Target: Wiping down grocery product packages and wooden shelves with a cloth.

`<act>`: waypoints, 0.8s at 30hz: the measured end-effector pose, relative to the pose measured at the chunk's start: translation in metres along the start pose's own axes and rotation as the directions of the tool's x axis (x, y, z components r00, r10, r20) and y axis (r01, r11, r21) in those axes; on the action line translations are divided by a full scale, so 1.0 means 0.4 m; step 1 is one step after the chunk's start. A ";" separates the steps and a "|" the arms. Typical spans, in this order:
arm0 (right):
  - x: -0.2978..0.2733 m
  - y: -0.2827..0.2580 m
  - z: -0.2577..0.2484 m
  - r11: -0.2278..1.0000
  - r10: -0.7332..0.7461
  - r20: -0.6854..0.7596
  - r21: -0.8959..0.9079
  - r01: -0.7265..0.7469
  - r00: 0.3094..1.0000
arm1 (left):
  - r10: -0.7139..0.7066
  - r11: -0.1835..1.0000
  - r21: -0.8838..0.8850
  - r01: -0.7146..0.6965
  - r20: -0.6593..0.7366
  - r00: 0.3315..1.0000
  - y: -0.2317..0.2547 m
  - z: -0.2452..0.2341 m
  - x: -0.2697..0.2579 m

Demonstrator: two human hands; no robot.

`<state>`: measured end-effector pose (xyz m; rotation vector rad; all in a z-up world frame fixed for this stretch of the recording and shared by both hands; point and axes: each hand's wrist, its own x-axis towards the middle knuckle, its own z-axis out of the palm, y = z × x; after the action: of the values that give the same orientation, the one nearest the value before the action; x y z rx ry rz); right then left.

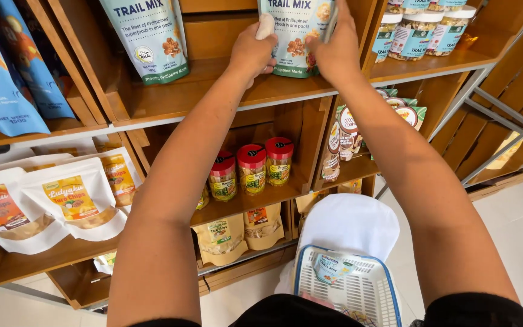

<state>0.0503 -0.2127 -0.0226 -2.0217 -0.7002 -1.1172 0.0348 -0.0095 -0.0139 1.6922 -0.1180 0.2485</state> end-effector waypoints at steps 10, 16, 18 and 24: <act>-0.107 -0.123 -0.002 0.999 0.039 0.216 -0.001 -0.039 0.976 | 0.183 0.963 0.224 -0.147 -0.150 0.972 -0.053 0.045 0.006; -0.114 -0.113 -0.008 0.994 0.015 0.240 0.100 -0.040 0.971 | 0.199 0.958 0.242 -0.155 -0.172 0.965 -0.078 0.066 -0.012; -0.119 -0.103 -0.013 0.994 -0.018 0.245 0.108 -0.008 0.969 | 0.181 0.955 0.263 -0.136 -0.155 0.971 -0.082 0.066 -0.019; -0.115 -0.066 -0.028 0.997 -0.033 0.289 0.078 0.011 0.957 | 0.174 0.962 0.244 -0.125 -0.194 0.965 -0.069 0.094 -0.041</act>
<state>0.0037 -0.2110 -0.0499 -2.1385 -0.9001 -0.7990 0.0285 -0.0440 -0.0490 1.8765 -0.0590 0.5756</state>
